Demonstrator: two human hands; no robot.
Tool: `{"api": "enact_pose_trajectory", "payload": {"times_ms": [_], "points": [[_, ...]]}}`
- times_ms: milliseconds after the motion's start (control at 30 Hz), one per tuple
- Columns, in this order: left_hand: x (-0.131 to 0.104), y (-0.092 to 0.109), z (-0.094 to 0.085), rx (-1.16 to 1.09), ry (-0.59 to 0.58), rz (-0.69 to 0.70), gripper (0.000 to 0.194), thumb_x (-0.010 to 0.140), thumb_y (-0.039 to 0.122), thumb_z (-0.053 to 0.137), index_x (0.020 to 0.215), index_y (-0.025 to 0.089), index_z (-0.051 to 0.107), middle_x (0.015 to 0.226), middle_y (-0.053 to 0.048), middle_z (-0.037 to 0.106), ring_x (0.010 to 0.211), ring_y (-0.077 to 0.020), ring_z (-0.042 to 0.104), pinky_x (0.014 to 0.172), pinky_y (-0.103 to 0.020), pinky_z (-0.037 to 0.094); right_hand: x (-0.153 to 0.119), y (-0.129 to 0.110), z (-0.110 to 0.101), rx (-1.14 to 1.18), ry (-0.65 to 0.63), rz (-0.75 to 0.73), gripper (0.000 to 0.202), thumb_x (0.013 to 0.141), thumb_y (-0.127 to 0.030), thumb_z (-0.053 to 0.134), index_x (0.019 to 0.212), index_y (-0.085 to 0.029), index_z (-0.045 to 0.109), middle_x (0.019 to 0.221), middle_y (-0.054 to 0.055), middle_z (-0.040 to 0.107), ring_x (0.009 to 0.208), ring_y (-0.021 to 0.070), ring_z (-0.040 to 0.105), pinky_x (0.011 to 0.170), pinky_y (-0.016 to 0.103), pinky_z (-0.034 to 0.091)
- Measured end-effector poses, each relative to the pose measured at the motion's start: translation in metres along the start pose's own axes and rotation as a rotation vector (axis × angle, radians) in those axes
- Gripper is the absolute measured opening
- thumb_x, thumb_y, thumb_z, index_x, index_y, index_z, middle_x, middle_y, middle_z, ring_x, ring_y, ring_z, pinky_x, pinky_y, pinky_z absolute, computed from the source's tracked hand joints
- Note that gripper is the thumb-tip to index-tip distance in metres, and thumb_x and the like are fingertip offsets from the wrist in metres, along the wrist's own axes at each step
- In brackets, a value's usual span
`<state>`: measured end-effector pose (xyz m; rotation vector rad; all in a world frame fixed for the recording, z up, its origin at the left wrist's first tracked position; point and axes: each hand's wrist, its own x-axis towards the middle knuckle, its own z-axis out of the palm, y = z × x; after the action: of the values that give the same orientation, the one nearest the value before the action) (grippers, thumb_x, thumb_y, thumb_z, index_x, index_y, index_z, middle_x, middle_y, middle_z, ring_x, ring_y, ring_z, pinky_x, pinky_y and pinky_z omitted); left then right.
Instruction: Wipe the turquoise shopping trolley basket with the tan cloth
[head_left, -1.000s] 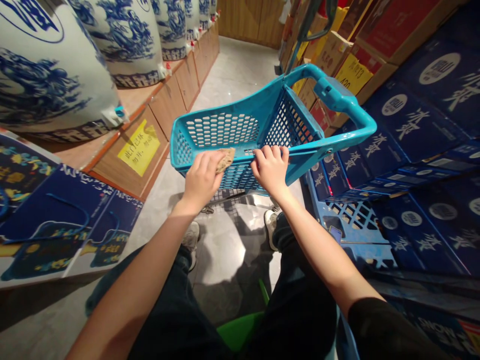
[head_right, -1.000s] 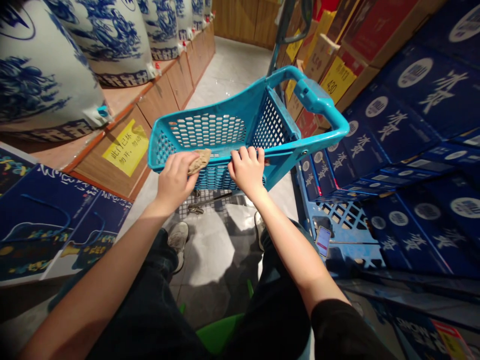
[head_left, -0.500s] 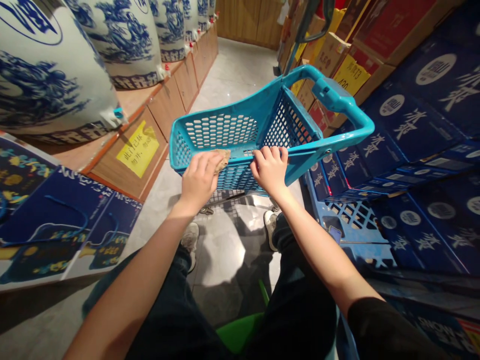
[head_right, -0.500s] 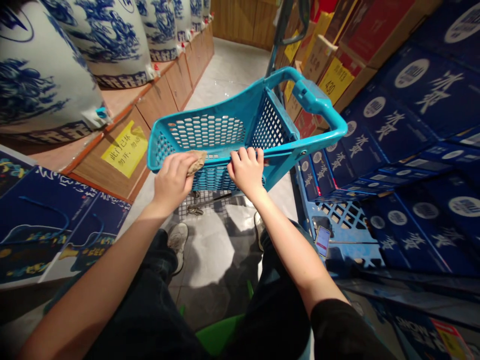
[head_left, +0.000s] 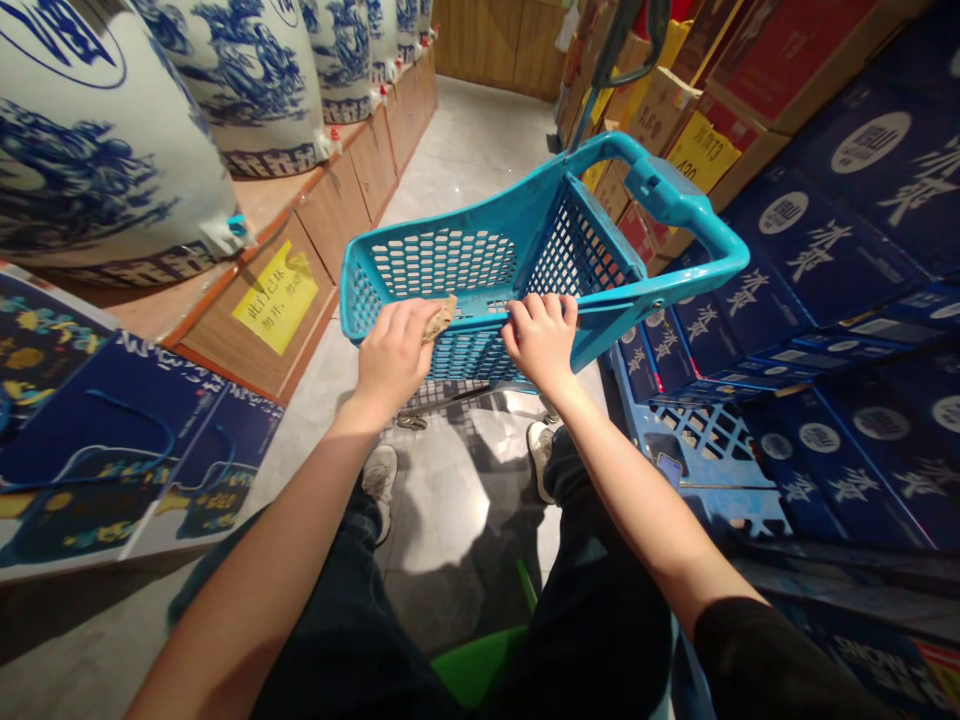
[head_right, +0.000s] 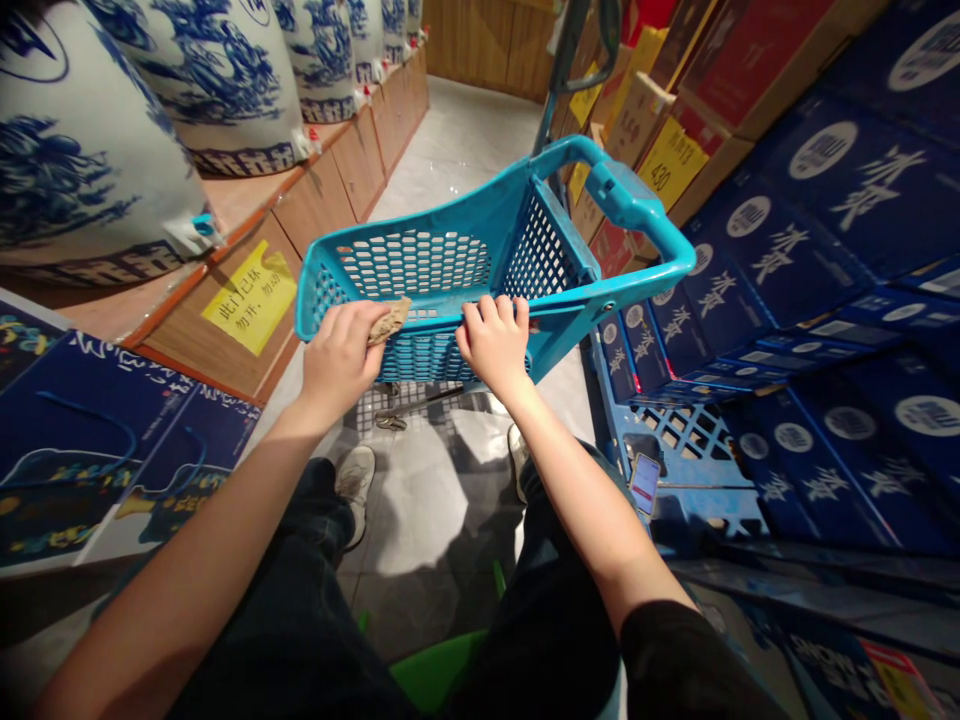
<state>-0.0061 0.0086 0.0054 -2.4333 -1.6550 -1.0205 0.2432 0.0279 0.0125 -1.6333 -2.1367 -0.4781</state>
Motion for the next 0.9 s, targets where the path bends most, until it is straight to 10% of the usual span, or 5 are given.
{"api": "enact_pose_trajectory", "payload": {"times_ms": [233, 500, 733, 900], "points": [[0.004, -0.029, -0.002, 0.088, 0.123, -0.191, 0.044, 0.103, 0.023, 0.055, 0.145, 0.025, 0.068, 0.140, -0.013, 0.076, 0.128, -0.0347, 0.071, 0.111, -0.049, 0.062, 0.000, -0.002, -0.001, 0.003, -0.027, -0.009, 0.033, 0.113, -0.027, 0.050, 0.127, -0.022, 0.079, 0.122, 0.013, 0.078, 0.119, 0.0325, 0.058, 0.120, 0.054, 0.031], [0.000, 0.008, 0.004, -0.005, 0.002, -0.005, 0.045, 0.105, 0.017, 0.051, 0.146, 0.025, 0.068, 0.149, -0.013, 0.071, 0.142, -0.0351, 0.063, 0.125, -0.056, 0.054, 0.001, 0.000, -0.001, -0.007, -0.011, 0.004, 0.031, 0.112, -0.026, 0.051, 0.122, -0.021, 0.080, 0.119, 0.012, 0.078, 0.118, 0.0329, 0.058, 0.119, 0.054, 0.031], [0.006, -0.041, -0.013, 0.078, 0.041, -0.317, 0.042, 0.104, 0.023, 0.052, 0.142, 0.023, 0.070, 0.142, -0.018, 0.072, 0.133, -0.0411, 0.069, 0.117, -0.059, 0.058, 0.001, -0.001, 0.000, -0.006, -0.016, -0.015, 0.033, 0.113, -0.027, 0.049, 0.125, -0.021, 0.079, 0.121, 0.012, 0.078, 0.119, 0.0323, 0.060, 0.120, 0.054, 0.033], [-0.002, -0.009, -0.007, 0.022, 0.015, -0.120, 0.044, 0.106, 0.019, 0.050, 0.146, 0.024, 0.067, 0.147, -0.015, 0.071, 0.140, -0.0366, 0.064, 0.124, -0.056, 0.054, 0.001, -0.002, 0.000, -0.007, -0.004, 0.003, 0.032, 0.113, -0.027, 0.050, 0.122, -0.021, 0.080, 0.119, 0.012, 0.078, 0.118, 0.0324, 0.060, 0.120, 0.055, 0.033]]}}
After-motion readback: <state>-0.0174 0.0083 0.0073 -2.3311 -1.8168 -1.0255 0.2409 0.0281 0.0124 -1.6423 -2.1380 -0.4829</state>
